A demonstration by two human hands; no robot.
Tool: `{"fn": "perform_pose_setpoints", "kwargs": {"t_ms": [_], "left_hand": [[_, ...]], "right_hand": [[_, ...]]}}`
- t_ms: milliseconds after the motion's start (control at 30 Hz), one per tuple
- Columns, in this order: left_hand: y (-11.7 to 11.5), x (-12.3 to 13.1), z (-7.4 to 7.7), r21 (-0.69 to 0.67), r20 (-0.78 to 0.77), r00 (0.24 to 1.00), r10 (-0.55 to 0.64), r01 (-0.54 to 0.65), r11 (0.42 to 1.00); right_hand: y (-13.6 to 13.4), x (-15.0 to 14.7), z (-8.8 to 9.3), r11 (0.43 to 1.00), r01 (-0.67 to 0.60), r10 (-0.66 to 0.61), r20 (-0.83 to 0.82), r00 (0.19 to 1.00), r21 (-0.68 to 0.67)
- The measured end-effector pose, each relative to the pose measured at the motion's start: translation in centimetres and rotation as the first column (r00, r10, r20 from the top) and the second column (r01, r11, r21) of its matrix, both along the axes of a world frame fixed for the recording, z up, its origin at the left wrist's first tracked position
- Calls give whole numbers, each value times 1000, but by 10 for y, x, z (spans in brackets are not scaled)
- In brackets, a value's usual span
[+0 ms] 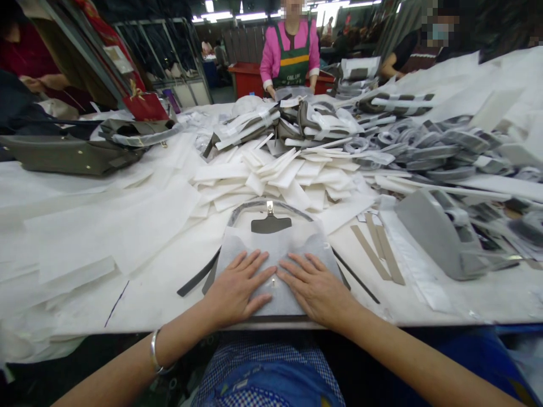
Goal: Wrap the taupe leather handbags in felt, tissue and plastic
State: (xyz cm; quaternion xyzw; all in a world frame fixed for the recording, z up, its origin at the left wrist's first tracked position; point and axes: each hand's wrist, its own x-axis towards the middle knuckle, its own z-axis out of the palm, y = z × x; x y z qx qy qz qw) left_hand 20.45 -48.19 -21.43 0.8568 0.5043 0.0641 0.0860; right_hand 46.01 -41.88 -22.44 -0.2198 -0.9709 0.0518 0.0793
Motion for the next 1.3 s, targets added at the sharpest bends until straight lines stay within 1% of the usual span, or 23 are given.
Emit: {"fn": "perform_pose_setpoints", "kwargs": {"t_ms": [100,200,300,400,467,533,633,700,767,833,900,933,1000,1067,1100,1200,1300], "left_hand": [[1,-2,0,-27,-18,999,-27,27,999],[-1,-5,0,-17,-22,998,-63,63,998],[-3,-10,-1,35,-23,997,-76,77,996],[-4,-13,-3,96,-40,997,-73,76,992],[-1,-14,-5,145,-53,995,-79,86,986],[4,-15,-8,222,-45,995,-86,94,971],[13,-17,-18,344,18,996,-87,75,936],[16,-21,-26,370,66,993,-94,63,927],[19,-27,-30,355,108,990,-88,44,934],[25,-34,-26,291,104,990,-96,62,955],[36,-38,-16,227,76,992,-98,78,971],[44,-38,-10,208,64,994,-86,71,976],[59,-35,1,200,59,998,4,-16,980],[71,-31,7,187,59,994,96,-105,977],[75,-29,8,168,55,992,112,-119,979],[78,-28,9,125,67,993,96,-104,987],[76,-31,13,95,114,991,71,-82,992]], "right_hand": [[2,2,1,998,56,-56,5,998,4],[3,8,2,998,59,-59,-11,998,6],[0,14,2,997,45,-44,-25,999,55],[-5,18,-1,987,83,-78,-41,996,134],[-7,19,-6,983,105,-97,-55,994,154],[-6,21,-12,982,104,-92,-82,992,159],[1,24,-23,977,80,-54,-133,990,197],[8,26,-27,974,72,-38,-157,987,216],[17,27,-26,978,65,-32,-161,986,200],[27,29,-17,987,36,-12,-153,988,156],[38,30,-5,996,2,10,-133,991,92],[43,29,1,999,10,-3,-122,993,54],[53,23,9,997,78,-79,-96,992,-17],[60,13,11,985,164,-169,-81,982,-59],[62,7,10,979,191,-196,-78,977,-70],[67,-7,5,976,200,-205,-55,977,-91],[71,-11,9,977,188,-192,-42,980,-99]]}}
